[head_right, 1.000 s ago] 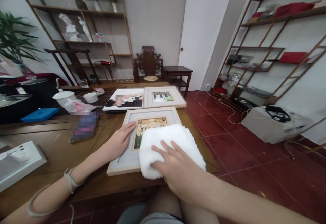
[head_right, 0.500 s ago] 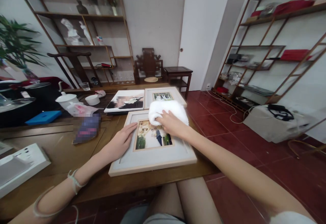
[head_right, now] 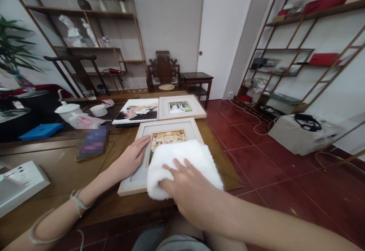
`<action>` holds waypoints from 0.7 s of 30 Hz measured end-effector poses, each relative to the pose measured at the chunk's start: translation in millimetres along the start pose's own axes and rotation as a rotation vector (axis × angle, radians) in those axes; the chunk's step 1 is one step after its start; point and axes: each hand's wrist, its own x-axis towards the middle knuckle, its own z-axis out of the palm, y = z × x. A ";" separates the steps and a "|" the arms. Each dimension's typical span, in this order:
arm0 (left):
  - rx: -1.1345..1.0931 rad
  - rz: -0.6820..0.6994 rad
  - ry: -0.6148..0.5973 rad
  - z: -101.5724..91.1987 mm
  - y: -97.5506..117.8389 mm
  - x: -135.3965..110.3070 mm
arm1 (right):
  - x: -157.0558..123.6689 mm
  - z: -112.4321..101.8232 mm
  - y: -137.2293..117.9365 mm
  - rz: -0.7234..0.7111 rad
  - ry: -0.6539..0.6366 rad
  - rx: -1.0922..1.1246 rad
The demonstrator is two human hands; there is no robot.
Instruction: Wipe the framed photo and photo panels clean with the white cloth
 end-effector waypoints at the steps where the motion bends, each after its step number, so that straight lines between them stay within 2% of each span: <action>1: -0.003 0.004 0.002 0.0 -0.3 0.0 | 7.2 4.8 7.7 0.027 0.019 0.003; 4: -0.006 0.008 -0.007 -0.1 -0.8 0.2 | 32.6 15.4 42.2 0.121 0.101 -0.044; 7: 0.000 -0.010 -0.027 -0.6 -0.5 0.3 | 61.3 17.0 79.5 0.213 0.170 -0.127; 10: -0.004 -0.019 -0.036 -0.8 -0.4 0.1 | 87.2 14.5 105.1 0.225 0.187 -0.149; 12: -0.019 -0.017 -0.027 -0.3 -1.0 -0.1 | 97.5 14.0 112.2 0.199 0.171 -0.155; 16: -0.056 0.002 0.022 2.2 -2.3 -0.1 | 88.0 14.5 101.7 0.113 0.093 -0.149; 21: -0.059 0.000 0.031 2.9 -0.4 0.0 | 29.1 -5.5 49.6 -0.022 -0.034 -0.078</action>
